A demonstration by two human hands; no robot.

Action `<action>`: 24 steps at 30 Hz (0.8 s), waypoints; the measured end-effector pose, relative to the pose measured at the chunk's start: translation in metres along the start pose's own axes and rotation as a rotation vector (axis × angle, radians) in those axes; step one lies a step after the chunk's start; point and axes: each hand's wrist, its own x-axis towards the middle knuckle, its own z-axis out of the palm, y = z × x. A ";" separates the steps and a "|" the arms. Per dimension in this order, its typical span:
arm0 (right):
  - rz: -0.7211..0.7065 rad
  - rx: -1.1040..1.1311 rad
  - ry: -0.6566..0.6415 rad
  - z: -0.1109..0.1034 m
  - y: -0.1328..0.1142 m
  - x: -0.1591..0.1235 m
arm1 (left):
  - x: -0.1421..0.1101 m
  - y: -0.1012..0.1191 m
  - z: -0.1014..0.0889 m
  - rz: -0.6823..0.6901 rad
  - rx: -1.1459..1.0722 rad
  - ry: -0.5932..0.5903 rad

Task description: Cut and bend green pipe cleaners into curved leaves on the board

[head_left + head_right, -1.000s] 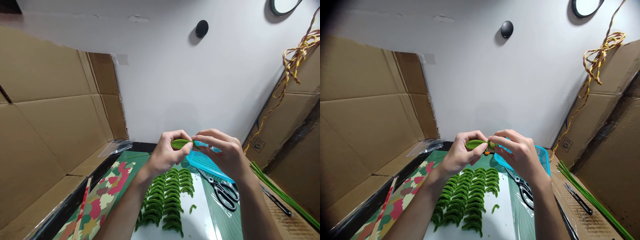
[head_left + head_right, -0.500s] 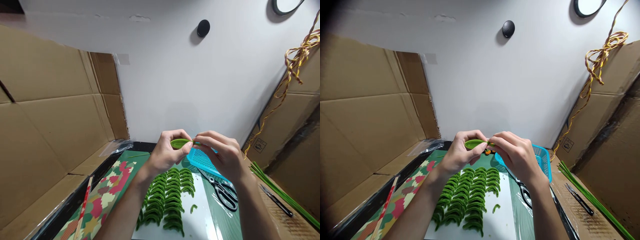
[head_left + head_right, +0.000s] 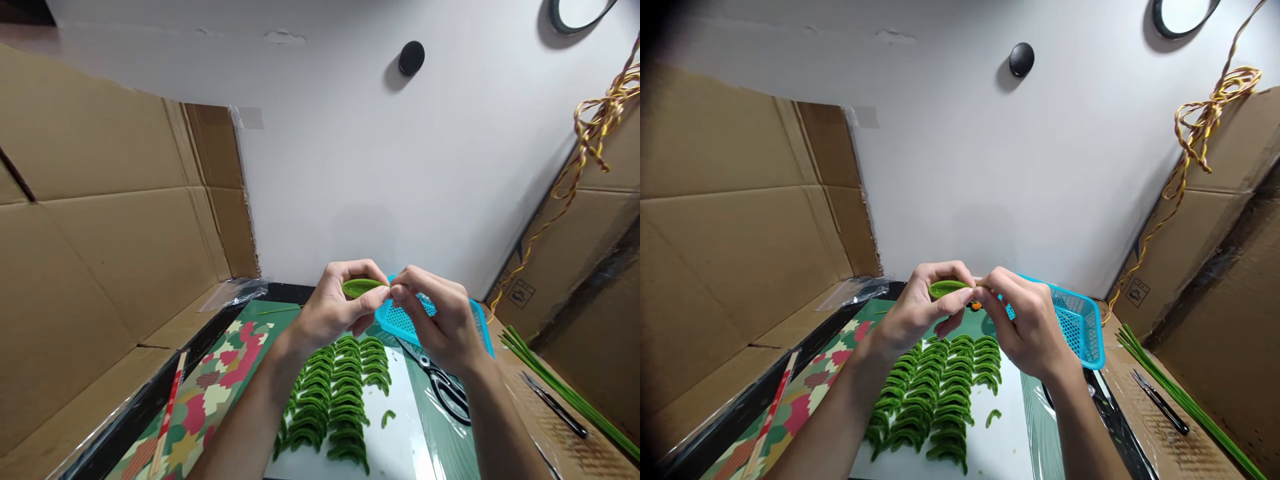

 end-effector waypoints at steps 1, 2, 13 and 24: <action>0.048 0.056 0.019 0.001 -0.001 0.000 | 0.001 -0.001 0.000 0.013 -0.014 0.003; 0.097 0.118 0.032 0.003 -0.002 0.000 | 0.001 -0.003 0.001 0.027 -0.027 0.005; 0.648 1.078 -0.082 0.005 0.009 0.009 | 0.001 -0.018 0.012 0.594 0.812 0.109; 0.589 0.768 -0.117 -0.016 0.017 0.005 | 0.001 -0.011 0.011 0.592 1.025 -0.037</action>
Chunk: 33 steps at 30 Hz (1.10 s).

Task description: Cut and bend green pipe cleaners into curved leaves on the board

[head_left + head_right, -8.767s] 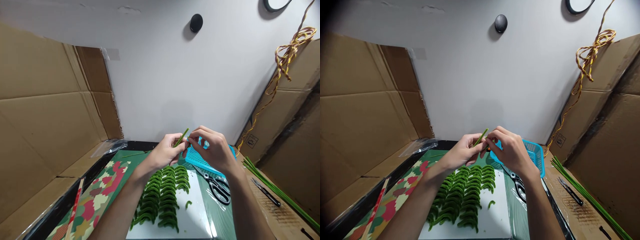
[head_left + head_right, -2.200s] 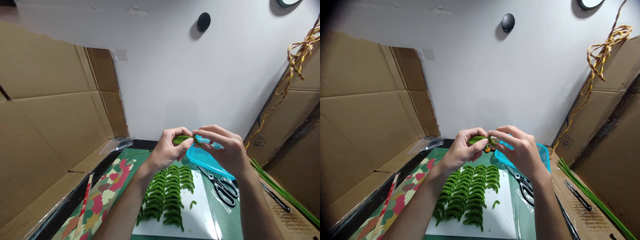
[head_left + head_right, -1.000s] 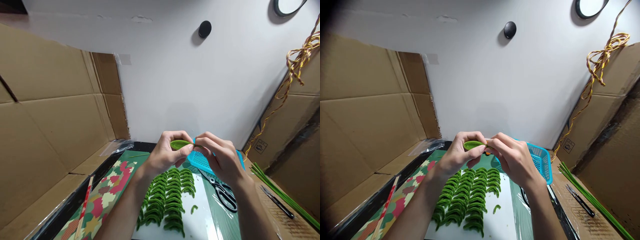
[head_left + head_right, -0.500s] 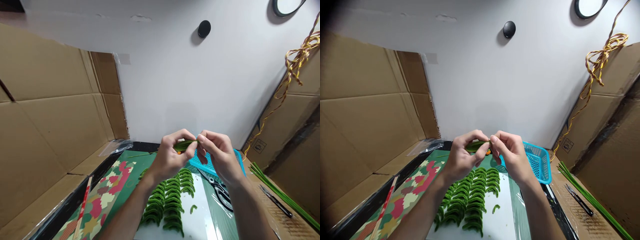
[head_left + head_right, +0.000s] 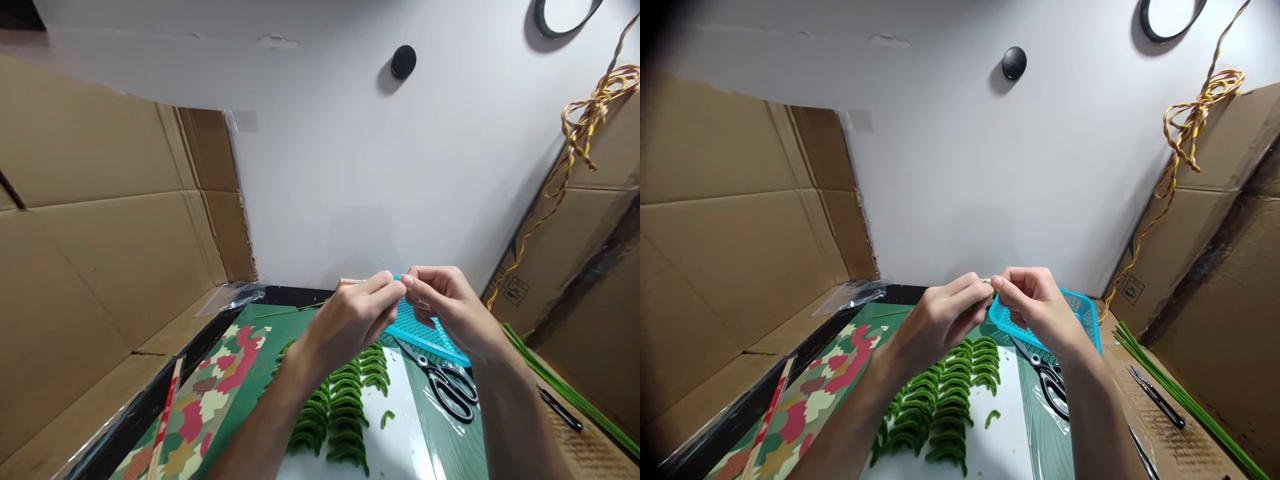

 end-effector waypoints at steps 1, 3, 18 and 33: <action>0.033 0.050 -0.020 -0.001 0.000 0.000 | 0.001 0.003 0.000 0.042 0.075 -0.006; 0.096 0.132 -0.053 -0.003 0.002 0.000 | 0.003 0.007 0.001 0.117 0.209 -0.016; -0.554 -0.729 0.260 0.012 0.011 0.002 | 0.009 -0.005 0.010 -0.737 -1.182 0.081; -0.397 -0.385 0.165 0.010 0.011 0.003 | 0.008 -0.002 0.004 -0.671 -1.231 0.053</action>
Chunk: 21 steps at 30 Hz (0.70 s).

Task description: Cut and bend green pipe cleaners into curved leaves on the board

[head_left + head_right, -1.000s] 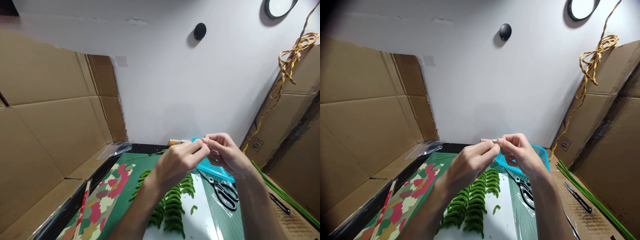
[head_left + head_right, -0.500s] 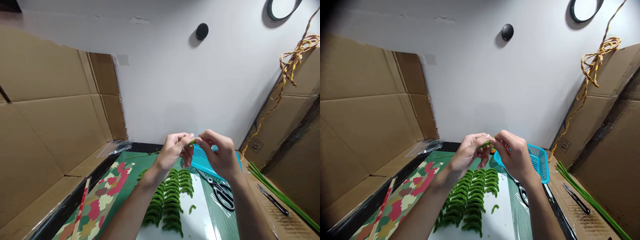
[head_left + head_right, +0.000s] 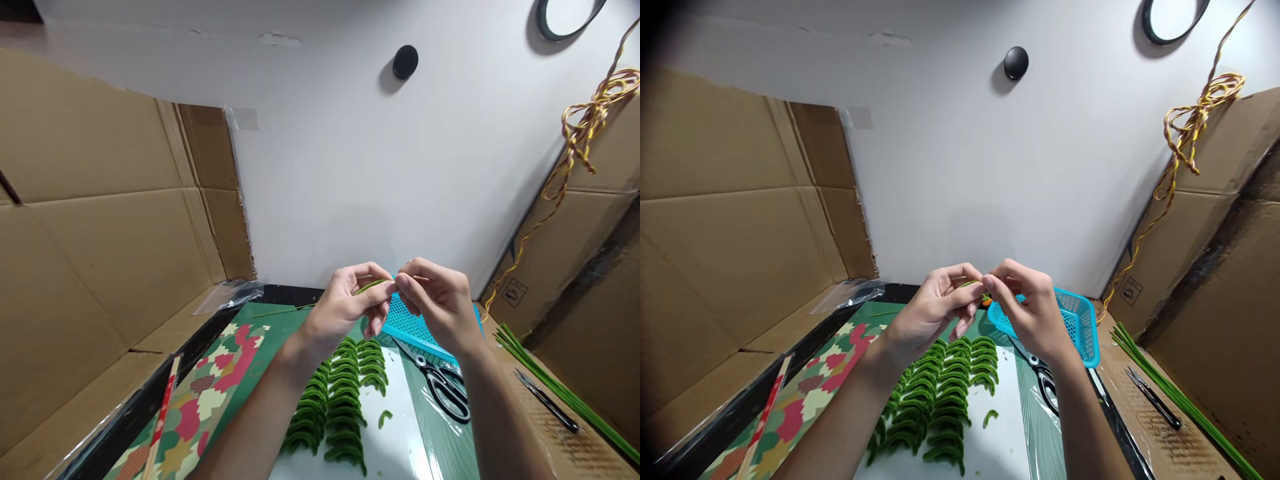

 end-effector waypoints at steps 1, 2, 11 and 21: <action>0.049 0.081 -0.018 0.001 0.000 0.000 | -0.002 0.001 0.002 0.038 0.078 0.016; 0.093 0.158 -0.028 0.001 0.000 0.001 | -0.004 0.003 0.004 0.089 0.182 0.039; 0.241 0.321 0.077 0.022 -0.001 0.002 | -0.006 -0.006 -0.011 1.093 1.575 0.204; -0.131 -0.132 0.265 0.021 -0.003 -0.003 | -0.004 0.002 -0.006 0.216 0.333 0.207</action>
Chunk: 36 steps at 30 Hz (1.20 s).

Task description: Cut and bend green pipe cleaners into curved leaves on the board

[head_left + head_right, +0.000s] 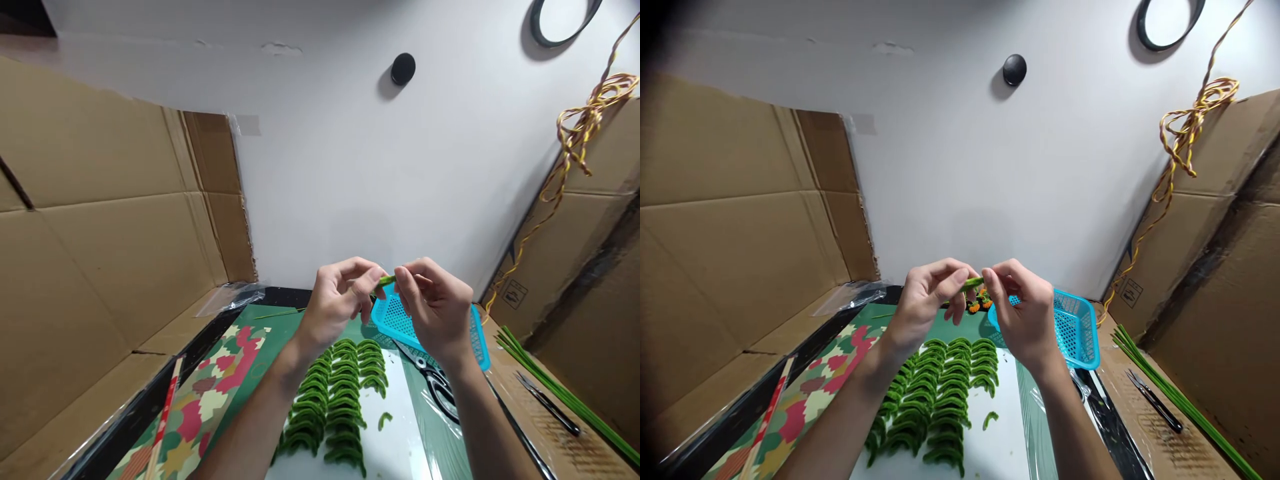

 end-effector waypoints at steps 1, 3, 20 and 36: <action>-0.053 -0.053 0.020 0.000 0.000 0.000 | 0.002 0.001 -0.002 -0.074 -0.087 -0.021; -0.158 -0.161 0.034 0.001 0.001 0.000 | 0.004 0.003 -0.005 -0.187 -0.197 -0.045; -0.089 -0.069 -0.271 -0.002 -0.002 0.001 | 0.000 0.005 -0.016 -0.296 -0.261 -0.322; 0.235 0.020 -0.158 0.003 0.007 0.007 | 0.003 -0.018 -0.004 0.389 0.622 -0.016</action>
